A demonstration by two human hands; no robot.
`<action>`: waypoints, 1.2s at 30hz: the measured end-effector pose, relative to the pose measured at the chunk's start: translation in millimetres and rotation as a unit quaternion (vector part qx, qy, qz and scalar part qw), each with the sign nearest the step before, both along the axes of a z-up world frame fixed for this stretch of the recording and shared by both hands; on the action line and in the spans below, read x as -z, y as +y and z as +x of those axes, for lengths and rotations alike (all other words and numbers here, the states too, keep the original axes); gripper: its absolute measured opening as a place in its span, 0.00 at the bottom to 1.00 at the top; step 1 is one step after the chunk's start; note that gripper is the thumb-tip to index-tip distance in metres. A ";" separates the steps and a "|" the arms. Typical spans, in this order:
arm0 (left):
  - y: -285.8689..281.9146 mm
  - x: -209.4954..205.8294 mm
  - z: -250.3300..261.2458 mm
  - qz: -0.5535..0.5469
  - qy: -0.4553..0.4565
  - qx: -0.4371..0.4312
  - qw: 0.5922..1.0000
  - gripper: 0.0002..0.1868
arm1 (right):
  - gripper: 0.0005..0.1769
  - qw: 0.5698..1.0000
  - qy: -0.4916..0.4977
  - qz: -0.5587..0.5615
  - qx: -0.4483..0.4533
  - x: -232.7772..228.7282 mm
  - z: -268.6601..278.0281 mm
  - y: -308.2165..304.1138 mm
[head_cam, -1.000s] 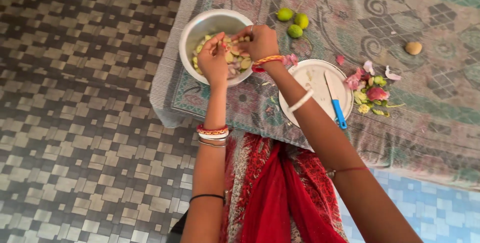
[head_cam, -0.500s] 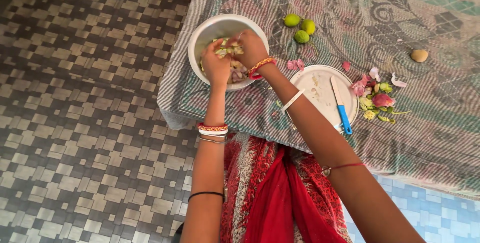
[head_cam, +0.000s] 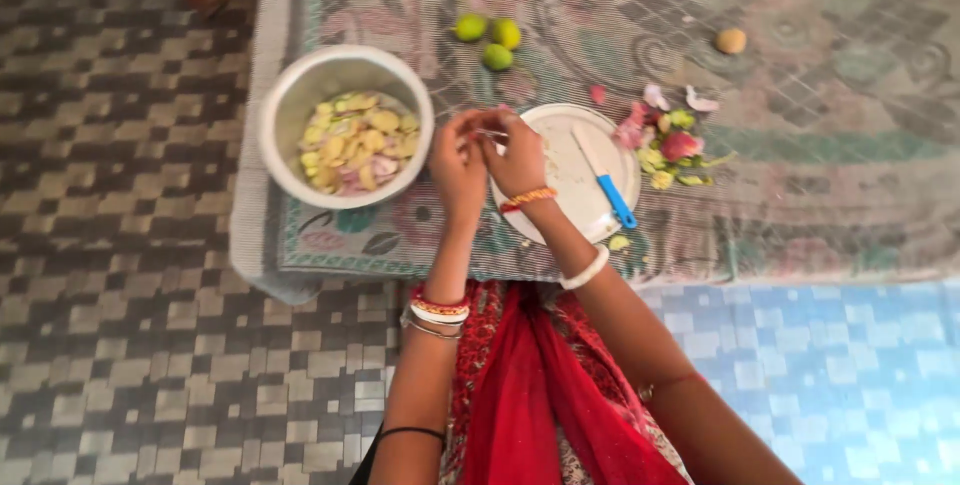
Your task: The person cuts potatoes into small pieces on a plate using a knife.
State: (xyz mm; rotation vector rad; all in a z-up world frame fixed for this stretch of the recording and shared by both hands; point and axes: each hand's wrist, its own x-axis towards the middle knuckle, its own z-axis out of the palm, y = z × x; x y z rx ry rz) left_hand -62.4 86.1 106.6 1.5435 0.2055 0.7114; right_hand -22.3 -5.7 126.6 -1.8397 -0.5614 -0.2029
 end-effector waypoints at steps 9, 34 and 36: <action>-147.8 36.1 29.7 0.045 0.032 0.206 0.977 0.15 | 0.07 0.968 0.036 -0.126 0.215 55.3 23.8 -180.9; -106.3 59.7 -27.0 -0.029 0.163 0.177 0.970 0.14 | 0.09 0.885 -0.014 -0.330 0.328 87.8 277.3 -337.2; -113.1 69.4 -26.2 -0.053 0.119 0.198 0.972 0.13 | 0.10 0.883 -0.019 -0.356 0.306 89.4 263.9 -331.8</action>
